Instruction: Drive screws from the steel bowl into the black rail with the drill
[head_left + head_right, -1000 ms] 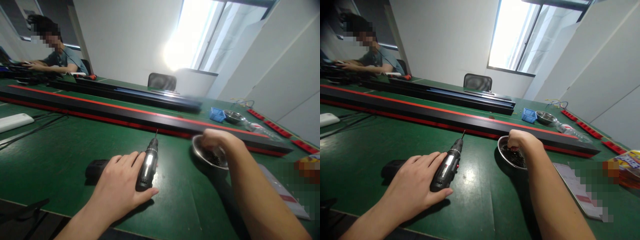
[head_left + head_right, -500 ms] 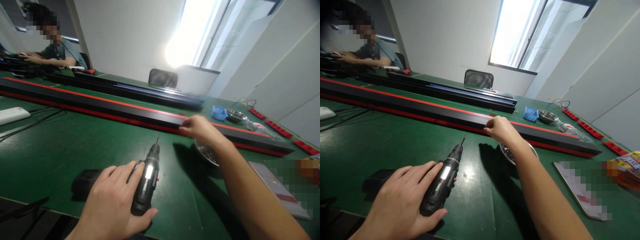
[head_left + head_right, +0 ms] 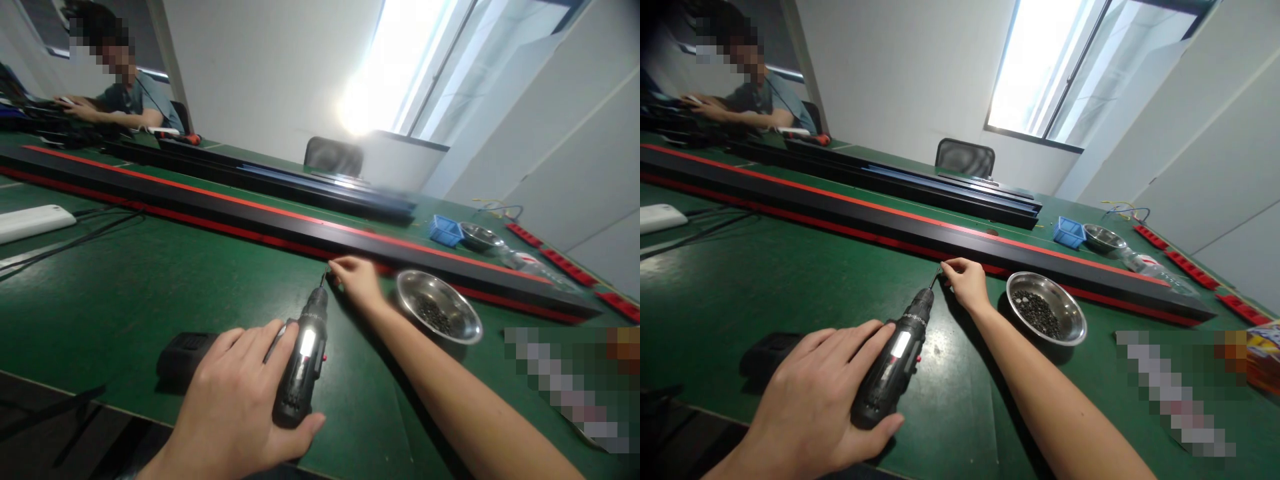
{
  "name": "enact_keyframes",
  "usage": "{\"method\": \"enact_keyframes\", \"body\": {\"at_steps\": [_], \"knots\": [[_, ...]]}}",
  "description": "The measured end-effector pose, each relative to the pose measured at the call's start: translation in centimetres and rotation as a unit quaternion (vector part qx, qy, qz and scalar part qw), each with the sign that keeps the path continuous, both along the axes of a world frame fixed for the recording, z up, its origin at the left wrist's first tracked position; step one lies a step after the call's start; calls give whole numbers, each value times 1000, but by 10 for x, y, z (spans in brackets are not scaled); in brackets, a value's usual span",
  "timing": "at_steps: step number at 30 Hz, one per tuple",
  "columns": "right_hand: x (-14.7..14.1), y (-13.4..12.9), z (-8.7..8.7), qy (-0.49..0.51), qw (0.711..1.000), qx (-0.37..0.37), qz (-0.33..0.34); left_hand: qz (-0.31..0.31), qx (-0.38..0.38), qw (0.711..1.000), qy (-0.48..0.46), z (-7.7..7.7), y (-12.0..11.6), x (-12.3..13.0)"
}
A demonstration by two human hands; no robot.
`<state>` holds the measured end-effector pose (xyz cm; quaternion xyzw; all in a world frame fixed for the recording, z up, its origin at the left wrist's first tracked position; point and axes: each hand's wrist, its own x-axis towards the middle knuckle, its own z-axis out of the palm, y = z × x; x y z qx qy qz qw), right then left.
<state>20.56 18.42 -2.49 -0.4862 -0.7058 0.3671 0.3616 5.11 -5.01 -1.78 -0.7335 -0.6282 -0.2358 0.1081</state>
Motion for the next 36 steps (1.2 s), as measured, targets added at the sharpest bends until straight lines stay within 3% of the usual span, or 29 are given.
{"method": "enact_keyframes", "body": {"at_steps": [28, 36], "knots": [[7, -1, -2, -16, 999, 8, 51, -3, 1, 1000, -16, -2, -1, -1], [8, 0, -1, -34, 997, 43, 50, 3, 5, 1000, -4, -3, 0, 0]]}}
